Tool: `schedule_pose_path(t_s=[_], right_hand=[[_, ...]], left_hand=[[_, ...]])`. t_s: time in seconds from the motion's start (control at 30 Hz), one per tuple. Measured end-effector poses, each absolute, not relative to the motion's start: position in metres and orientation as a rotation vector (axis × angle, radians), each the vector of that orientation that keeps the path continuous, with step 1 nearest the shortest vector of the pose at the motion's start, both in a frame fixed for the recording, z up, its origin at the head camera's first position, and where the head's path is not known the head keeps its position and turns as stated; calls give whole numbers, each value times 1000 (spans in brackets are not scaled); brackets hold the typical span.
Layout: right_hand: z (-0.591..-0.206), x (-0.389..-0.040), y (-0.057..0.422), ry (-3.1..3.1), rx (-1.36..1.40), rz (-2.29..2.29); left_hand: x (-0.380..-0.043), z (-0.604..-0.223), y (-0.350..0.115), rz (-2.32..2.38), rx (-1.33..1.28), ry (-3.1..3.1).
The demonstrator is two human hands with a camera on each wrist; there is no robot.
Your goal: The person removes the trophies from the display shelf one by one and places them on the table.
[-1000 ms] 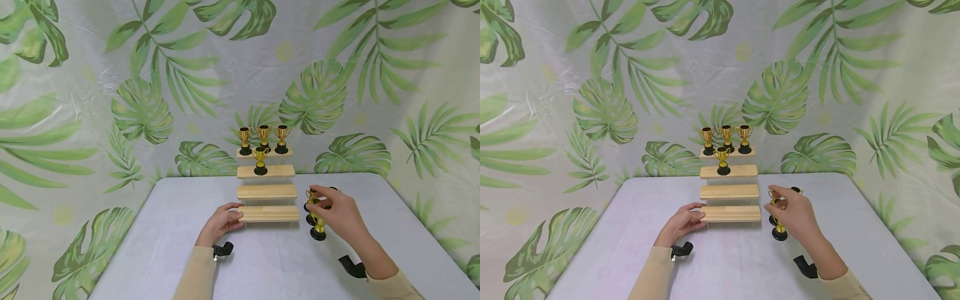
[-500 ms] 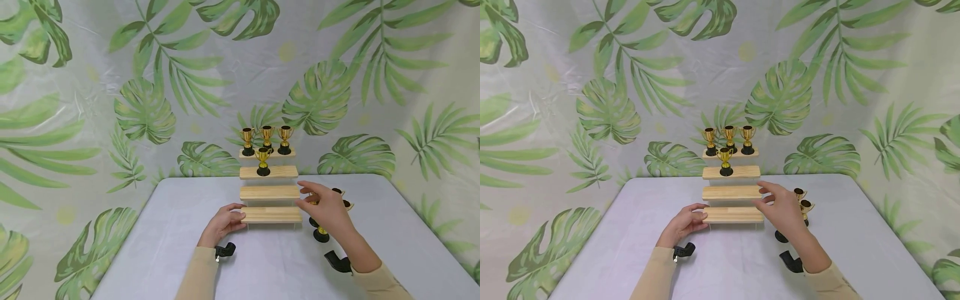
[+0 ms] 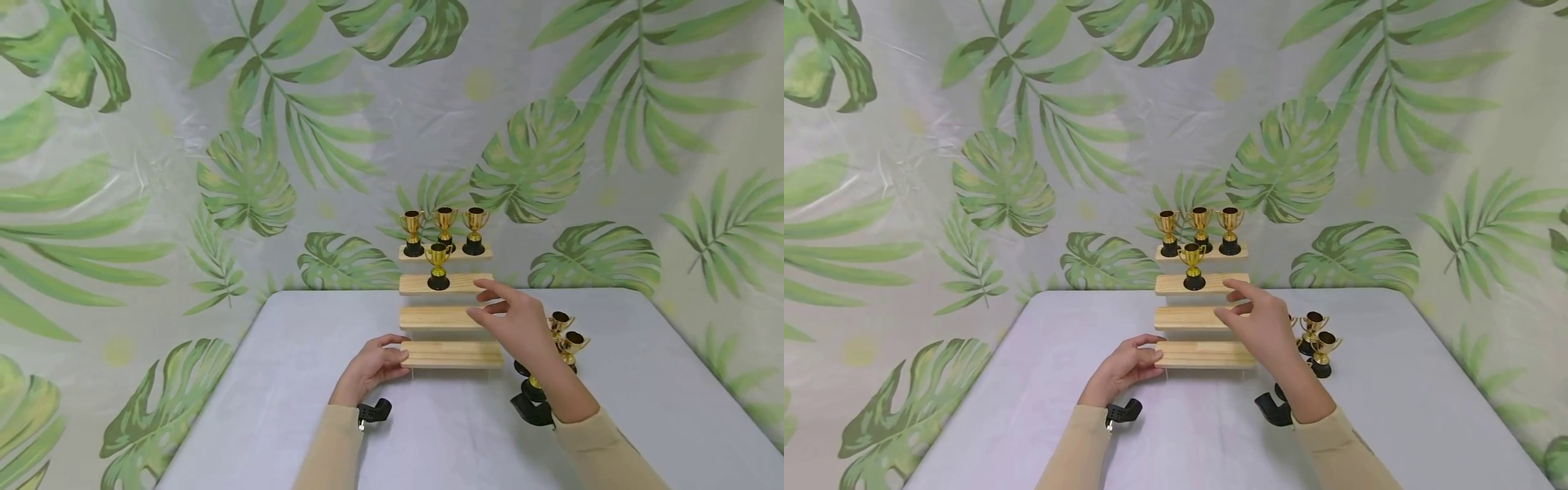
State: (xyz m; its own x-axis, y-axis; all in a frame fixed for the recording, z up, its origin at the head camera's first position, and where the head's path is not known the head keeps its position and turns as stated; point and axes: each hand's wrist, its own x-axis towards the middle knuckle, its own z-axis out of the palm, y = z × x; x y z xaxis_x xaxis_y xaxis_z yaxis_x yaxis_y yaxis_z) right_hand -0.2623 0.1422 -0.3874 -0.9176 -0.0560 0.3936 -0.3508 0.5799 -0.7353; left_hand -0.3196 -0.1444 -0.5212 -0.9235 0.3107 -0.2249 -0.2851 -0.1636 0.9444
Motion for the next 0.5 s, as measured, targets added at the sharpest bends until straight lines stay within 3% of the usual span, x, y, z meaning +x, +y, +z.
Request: schedule_pose_path(t_s=[0.5], right_hand=[[-374, -296, 127, -2437, 337, 1265]], left_hand=[[-319, -522, -143, 2137, 11, 1741]])
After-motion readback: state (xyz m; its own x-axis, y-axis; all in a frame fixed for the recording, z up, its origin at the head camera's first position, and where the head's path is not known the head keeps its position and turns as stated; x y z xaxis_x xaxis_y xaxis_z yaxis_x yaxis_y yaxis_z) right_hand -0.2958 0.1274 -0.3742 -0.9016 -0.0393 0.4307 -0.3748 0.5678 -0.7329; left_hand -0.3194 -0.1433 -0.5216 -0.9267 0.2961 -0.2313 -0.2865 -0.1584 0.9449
